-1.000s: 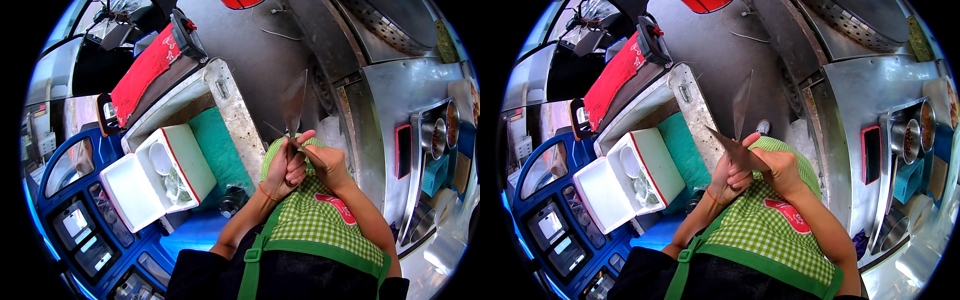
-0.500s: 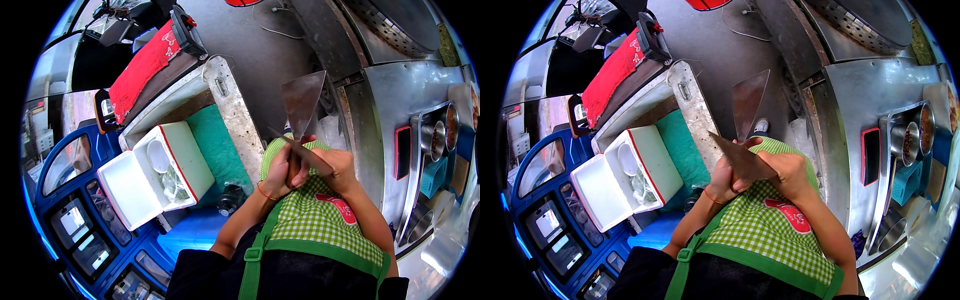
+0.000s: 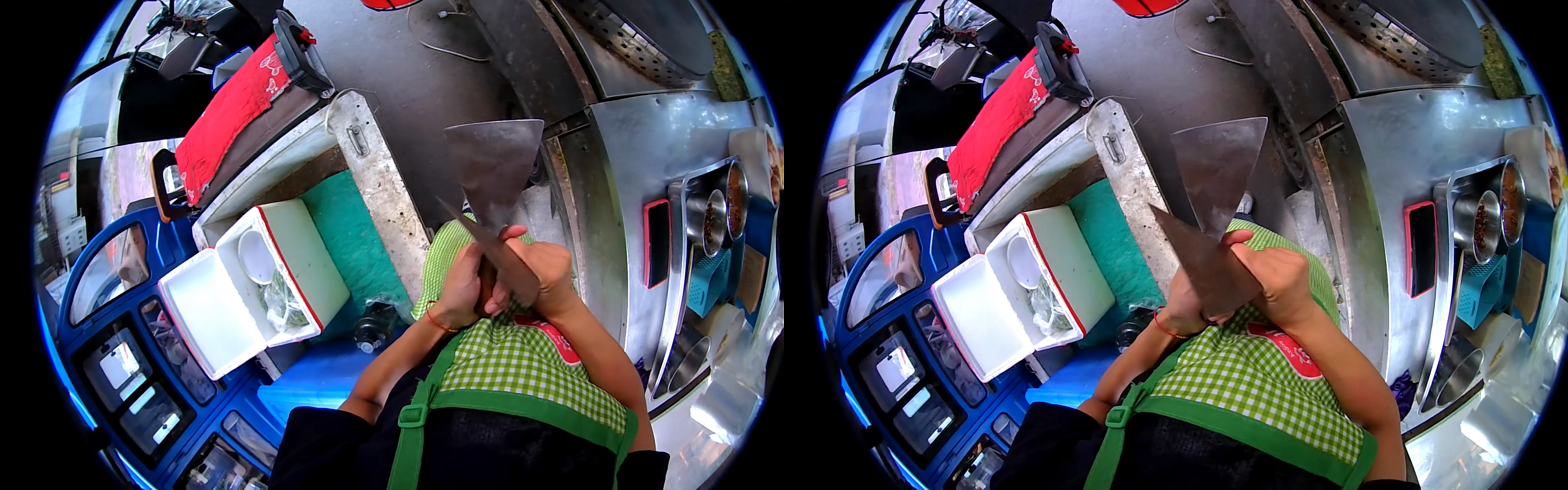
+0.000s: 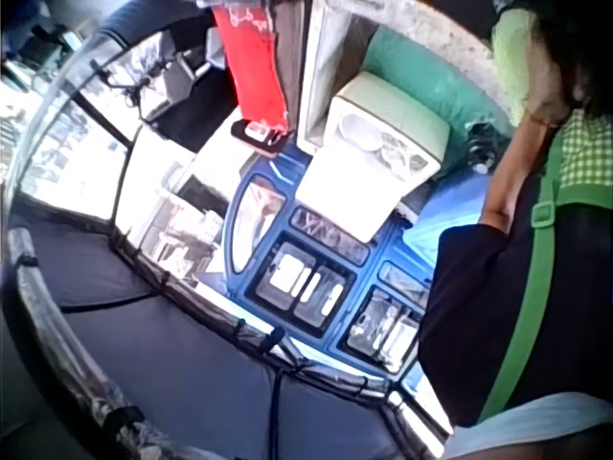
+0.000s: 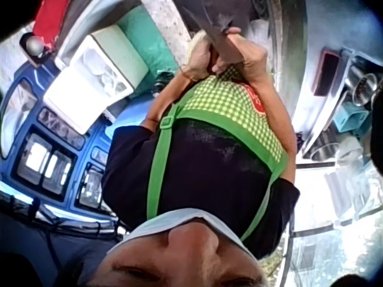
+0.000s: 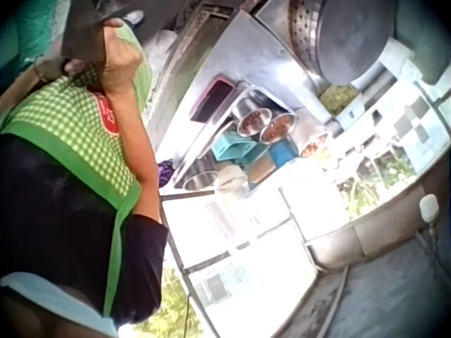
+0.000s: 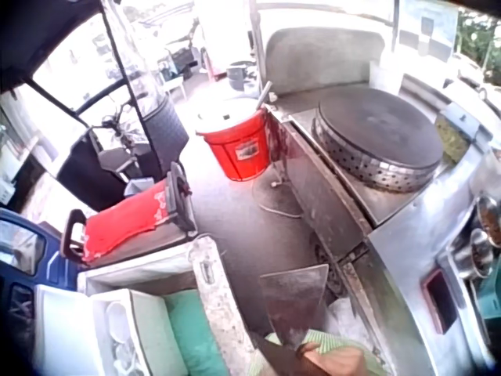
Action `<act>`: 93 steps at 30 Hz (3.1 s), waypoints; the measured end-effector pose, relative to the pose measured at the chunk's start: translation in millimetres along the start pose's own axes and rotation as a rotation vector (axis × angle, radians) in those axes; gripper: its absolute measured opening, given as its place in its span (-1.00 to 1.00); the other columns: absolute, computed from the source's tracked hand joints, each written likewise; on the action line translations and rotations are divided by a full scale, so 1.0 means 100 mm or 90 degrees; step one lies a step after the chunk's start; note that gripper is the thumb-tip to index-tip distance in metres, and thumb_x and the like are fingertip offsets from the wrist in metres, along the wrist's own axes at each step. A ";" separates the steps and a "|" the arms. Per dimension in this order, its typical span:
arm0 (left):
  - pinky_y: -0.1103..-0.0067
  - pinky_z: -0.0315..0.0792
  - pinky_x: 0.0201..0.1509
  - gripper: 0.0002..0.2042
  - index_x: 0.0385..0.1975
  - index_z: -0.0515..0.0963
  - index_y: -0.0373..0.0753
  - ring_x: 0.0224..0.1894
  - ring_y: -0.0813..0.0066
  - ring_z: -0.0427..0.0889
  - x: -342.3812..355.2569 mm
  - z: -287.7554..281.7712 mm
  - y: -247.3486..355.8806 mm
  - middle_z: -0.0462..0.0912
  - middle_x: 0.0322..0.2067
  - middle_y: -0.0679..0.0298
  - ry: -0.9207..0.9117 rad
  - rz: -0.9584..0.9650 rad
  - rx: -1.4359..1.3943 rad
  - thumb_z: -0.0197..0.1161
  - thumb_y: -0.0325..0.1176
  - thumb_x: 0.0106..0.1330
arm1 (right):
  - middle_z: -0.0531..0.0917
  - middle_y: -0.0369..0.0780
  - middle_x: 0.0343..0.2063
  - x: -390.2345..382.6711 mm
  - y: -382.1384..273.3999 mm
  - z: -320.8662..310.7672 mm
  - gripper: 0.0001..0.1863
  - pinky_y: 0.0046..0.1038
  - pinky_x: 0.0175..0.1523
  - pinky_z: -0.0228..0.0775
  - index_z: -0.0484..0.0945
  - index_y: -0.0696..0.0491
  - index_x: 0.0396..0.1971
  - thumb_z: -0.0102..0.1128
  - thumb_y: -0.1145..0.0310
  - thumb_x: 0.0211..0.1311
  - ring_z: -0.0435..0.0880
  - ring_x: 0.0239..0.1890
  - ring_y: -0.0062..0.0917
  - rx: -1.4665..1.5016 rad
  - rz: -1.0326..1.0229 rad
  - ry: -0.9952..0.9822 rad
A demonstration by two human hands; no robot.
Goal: The person organizes a mobile food cart by retrieving ingredients and tools from storage compartments. They place a pot of sauce, a container of noodles, and a bowl of eggs onto the stainless steel counter. The person then cleans the counter surface with a cloth and sharpens a large cleaver using a sharpening steel.
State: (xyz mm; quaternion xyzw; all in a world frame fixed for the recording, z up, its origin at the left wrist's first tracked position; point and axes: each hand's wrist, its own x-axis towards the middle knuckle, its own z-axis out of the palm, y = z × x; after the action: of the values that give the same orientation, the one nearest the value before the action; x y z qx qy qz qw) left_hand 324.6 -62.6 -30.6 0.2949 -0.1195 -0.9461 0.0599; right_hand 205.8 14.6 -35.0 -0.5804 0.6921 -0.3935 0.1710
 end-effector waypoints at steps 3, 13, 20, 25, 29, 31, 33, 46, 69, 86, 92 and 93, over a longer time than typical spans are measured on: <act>0.67 0.16 -0.81 -0.51 0.03 0.21 -0.23 -0.91 0.56 0.16 -0.02 0.04 0.02 0.28 -0.84 0.27 -0.087 0.000 -0.096 -0.46 -0.01 0.33 | 0.46 -0.21 -0.74 -0.02 -0.03 -0.01 -0.72 -0.52 -0.59 0.26 0.49 0.14 -0.37 0.14 0.51 -0.23 0.48 -0.70 -0.44 0.037 0.013 0.033; 0.61 0.22 -0.77 -0.56 -0.37 0.29 -0.27 -0.85 0.44 0.28 -0.05 -0.13 0.04 0.42 -0.73 0.02 -0.072 0.113 -0.105 -0.44 -0.02 0.32 | 0.46 -0.20 -0.72 -0.20 -0.28 -0.62 -0.77 -0.47 -0.56 0.21 0.48 0.12 -0.34 0.10 0.55 -0.12 0.45 -0.69 -0.39 0.006 0.137 -0.094; 0.63 0.32 -0.54 -0.48 -0.51 0.29 -0.33 -0.65 0.49 0.40 -0.06 -0.19 0.08 0.43 -0.64 0.18 -0.037 0.174 0.098 -0.40 0.05 0.28 | 0.41 -0.24 -0.75 -0.22 -0.53 -0.85 -0.64 -0.46 -0.57 0.17 0.50 0.09 -0.31 0.16 0.44 -0.29 0.43 -0.70 -0.39 -0.147 0.063 -0.185; 0.62 0.33 -0.44 -0.49 -0.50 0.30 -0.33 -0.57 0.52 0.41 -0.09 -0.13 0.11 0.44 -0.62 0.19 0.018 0.213 0.181 -0.38 0.04 0.28 | 0.36 -0.27 -0.78 -0.24 -0.55 -0.85 -0.61 -0.45 -0.58 0.15 0.50 0.10 -0.31 0.18 0.44 -0.33 0.40 -0.72 -0.43 -0.203 0.040 -0.184; 0.62 0.33 -0.45 -0.49 -0.50 0.29 -0.34 -0.57 0.50 0.41 -0.09 -0.17 0.11 0.45 -0.62 0.17 0.002 0.222 0.182 -0.35 0.06 0.27 | 0.29 -0.31 -0.79 -0.21 -0.59 -0.90 -0.59 -0.48 -0.60 0.12 0.50 0.08 -0.28 0.11 0.49 -0.33 0.35 -0.73 -0.50 -0.215 0.028 -0.182; 0.62 0.33 -0.45 -0.48 -0.50 0.29 -0.34 -0.58 0.49 0.41 -0.09 -0.16 0.12 0.44 -0.62 0.16 -0.010 0.222 0.183 -0.33 0.08 0.25 | 0.26 -0.34 -0.79 -0.20 -0.61 -0.91 -0.58 -0.49 -0.61 0.10 0.50 0.06 -0.26 0.08 0.51 -0.32 0.33 -0.73 -0.54 -0.217 0.021 -0.175; 0.62 0.32 -0.46 -0.47 -0.51 0.28 -0.35 -0.57 0.49 0.40 -0.09 -0.16 0.12 0.43 -0.63 0.16 -0.015 0.231 0.192 -0.32 0.10 0.24 | 0.26 -0.34 -0.78 -0.20 -0.63 -0.91 -0.57 -0.49 -0.61 0.10 0.50 0.06 -0.26 0.08 0.50 -0.33 0.33 -0.73 -0.54 -0.222 0.019 -0.176; 0.73 0.25 -0.56 -0.62 -0.38 0.20 -0.31 -0.61 0.58 0.34 -0.14 -0.13 0.07 0.40 -0.63 0.14 -0.075 0.385 0.264 -0.07 -0.04 0.24 | 0.36 -0.27 -0.76 -0.19 -0.78 -0.91 -0.55 -0.45 -0.57 0.19 0.49 0.11 -0.29 0.14 0.55 -0.40 0.41 -0.71 -0.44 -0.114 0.107 -0.226; 0.60 0.21 -0.71 -0.34 -0.45 0.23 -0.26 -0.76 0.49 0.31 -0.21 0.01 0.13 0.30 -0.80 0.23 0.053 0.460 0.233 -0.27 0.36 0.01 | 0.56 -0.18 -0.60 -0.13 -0.93 -0.79 -0.58 -0.47 -0.49 0.33 0.48 0.13 -0.28 0.13 0.58 -0.33 0.55 -0.58 -0.35 0.012 0.194 -0.150; 0.67 0.19 -0.64 -0.65 -0.43 0.23 -0.33 -0.67 0.55 0.27 -0.11 -0.24 0.07 0.29 -0.70 0.25 -0.024 0.662 0.399 -0.07 -0.09 0.26 | 0.57 -0.12 -0.55 -0.08 -1.01 -0.80 -0.77 -0.48 -0.46 0.33 0.50 0.14 -0.32 0.06 0.54 -0.08 0.56 -0.57 -0.30 0.069 0.227 -0.201; 0.67 0.17 -0.65 -0.68 -0.42 0.24 -0.34 -0.69 0.56 0.25 -0.04 -0.21 0.02 0.27 -0.72 0.25 0.017 0.717 0.379 -0.05 -0.15 0.26 | 0.54 -0.10 -0.59 -0.08 -0.99 -0.76 -0.78 -0.43 -0.50 0.29 0.50 0.15 -0.33 0.05 0.57 -0.07 0.51 -0.63 -0.28 0.093 0.255 -0.181; 0.67 0.16 -0.66 -0.69 -0.42 0.24 -0.34 -0.69 0.56 0.25 -0.04 -0.22 0.03 0.27 -0.72 0.25 0.026 0.717 0.393 -0.05 -0.15 0.26 | 0.54 -0.10 -0.60 -0.08 -0.99 -0.76 -0.78 -0.43 -0.51 0.28 0.50 0.15 -0.33 0.05 0.57 -0.07 0.50 -0.64 -0.27 0.100 0.265 -0.183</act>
State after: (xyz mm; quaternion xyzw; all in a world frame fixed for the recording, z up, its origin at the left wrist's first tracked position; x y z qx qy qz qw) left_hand 340.5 -68.9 -45.7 0.2087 -0.5215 -0.6861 0.4624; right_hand 221.5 46.6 84.6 -0.4603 0.7325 -0.3161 0.3894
